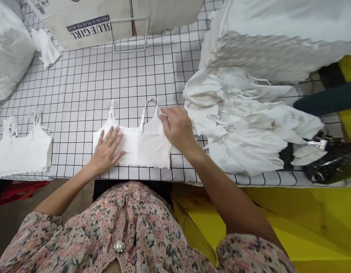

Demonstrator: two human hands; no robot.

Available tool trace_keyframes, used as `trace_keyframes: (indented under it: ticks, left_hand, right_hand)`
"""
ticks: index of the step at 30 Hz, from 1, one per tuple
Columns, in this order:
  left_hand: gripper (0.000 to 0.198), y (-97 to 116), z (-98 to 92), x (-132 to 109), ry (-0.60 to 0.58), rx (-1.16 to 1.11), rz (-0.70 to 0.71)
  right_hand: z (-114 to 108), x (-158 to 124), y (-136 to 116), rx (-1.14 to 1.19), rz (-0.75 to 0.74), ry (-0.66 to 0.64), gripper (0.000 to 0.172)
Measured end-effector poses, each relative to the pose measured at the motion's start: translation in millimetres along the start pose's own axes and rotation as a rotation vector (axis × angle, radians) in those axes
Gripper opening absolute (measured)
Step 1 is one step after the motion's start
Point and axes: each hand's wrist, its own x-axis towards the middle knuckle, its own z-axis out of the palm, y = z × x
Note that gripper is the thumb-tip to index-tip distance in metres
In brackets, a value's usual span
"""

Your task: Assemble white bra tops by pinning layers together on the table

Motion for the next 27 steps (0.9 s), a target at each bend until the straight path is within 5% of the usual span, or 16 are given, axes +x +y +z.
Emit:
trace_keyframes:
  ticks: [4,7,11,13,16,18,20,23,27]
  left_hand:
    - [0.093,19,12.1,37,-0.044,-0.017,0.104]
    - [0.100,22,19.1,42,-0.055,-0.025,0.072]
    - [0.101,22,13.4,26,-0.055,-0.022,0.039]
    - [0.099,22,8.0,16,-0.044,-0.017,-0.004]
    - [0.099,15,3.0,1,-0.035,-0.030,-0.082]
    - [0.101,4,-0.2,-10,-0.037,-0.047,-0.143]
    - [0.098,-8,-6.0,-22,-0.033,-0.066,-0.212]
    - [0.085,-21,-17.7,-39,0.008,-0.089,-0.272]
    - [0.078,-19,-21.9,-47,0.043,-0.091,-0.210]
  right_hand:
    - [18,99,20,-0.017,0.017,-0.093,0.032]
    - [26,127,36,0.056,0.028,-0.132,0.021]
    - [19,105,30,-0.013,0.030,-0.001,0.041]
    - [19,90,4,-0.036,-0.126,0.023,0.054]
    - [37,86,-50,0.027,-0.536,-0.259,0.066]
    - [54,101,-77,0.025,-0.676,-0.487,0.075]
    - [62,121,-87,0.019,-0.667,-0.578,0.085]
    - [48,127,-83,0.042,-0.577,-0.484,0.087]
    - [12,50,-69,-0.006,-0.515,-0.328,0.087]
